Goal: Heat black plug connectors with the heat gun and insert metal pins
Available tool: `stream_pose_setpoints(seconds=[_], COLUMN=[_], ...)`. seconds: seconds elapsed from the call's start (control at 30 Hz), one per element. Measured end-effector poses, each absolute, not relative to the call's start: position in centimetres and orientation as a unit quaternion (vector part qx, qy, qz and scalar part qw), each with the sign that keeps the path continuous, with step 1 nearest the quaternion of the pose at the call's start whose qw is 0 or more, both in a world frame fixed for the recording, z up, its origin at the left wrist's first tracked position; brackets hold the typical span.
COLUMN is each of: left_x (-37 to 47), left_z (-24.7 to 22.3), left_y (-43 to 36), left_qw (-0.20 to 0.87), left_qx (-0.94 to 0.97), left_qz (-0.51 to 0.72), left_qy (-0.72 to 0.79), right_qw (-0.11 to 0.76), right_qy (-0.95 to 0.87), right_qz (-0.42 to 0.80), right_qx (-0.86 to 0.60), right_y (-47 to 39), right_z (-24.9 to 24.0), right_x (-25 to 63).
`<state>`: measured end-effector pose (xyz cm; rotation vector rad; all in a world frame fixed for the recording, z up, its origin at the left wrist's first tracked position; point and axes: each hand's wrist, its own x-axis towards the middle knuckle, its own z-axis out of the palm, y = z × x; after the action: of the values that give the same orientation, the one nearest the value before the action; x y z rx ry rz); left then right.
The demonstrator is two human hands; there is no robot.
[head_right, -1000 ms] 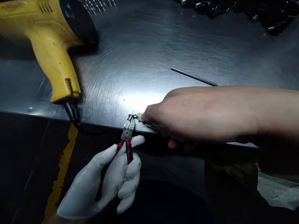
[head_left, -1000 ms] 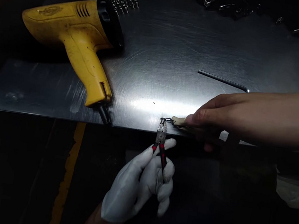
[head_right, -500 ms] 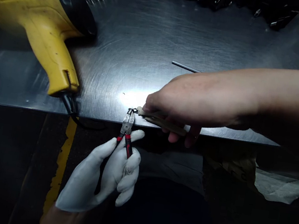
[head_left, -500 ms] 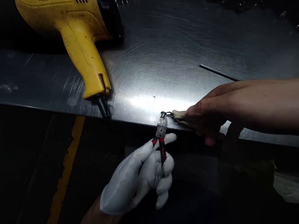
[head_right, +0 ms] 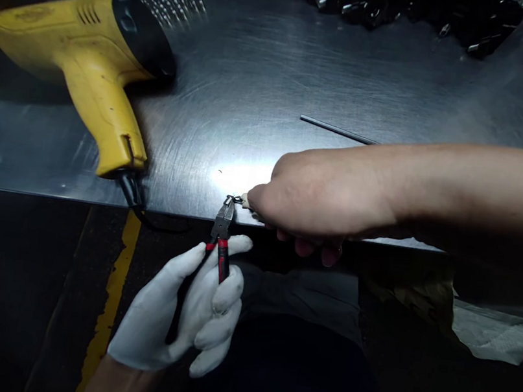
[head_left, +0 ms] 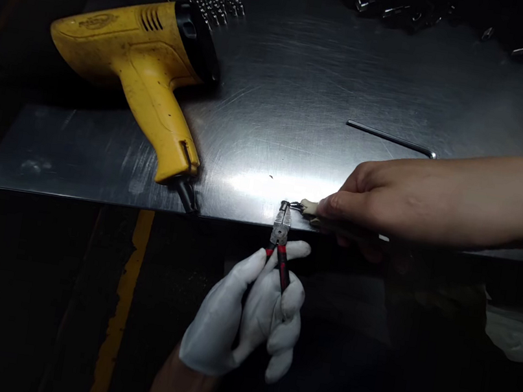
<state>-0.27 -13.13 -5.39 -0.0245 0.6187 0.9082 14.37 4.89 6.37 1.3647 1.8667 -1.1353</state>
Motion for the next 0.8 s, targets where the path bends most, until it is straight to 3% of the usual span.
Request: stream_pose_setpoints(seconds=[0.2, 0.57, 0.8], left_x=[0.3, 0.7, 0.5], left_z=[-5.2, -6.5, -7.0], left_y=[-13.1, -13.7, -13.8], left_qw=[0.856, 0.834, 0.845], left_qx=[-0.047, -0.029, -0.033], left_qz=[0.452, 0.503, 0.488], left_qy=[0.246, 0.224, 0.215], right_qw=[0.32, 0.261, 0.276], right_qy=[0.685, 0.641, 0.644], right_qz=[-0.455, -0.511, -0.486], right_qx=[0.471, 0.51, 0.523], right_y=[5.1, 4.8, 4.8], right_z=[6.3, 5.4, 5.6], right_x=[14.5, 15.1, 14.6])
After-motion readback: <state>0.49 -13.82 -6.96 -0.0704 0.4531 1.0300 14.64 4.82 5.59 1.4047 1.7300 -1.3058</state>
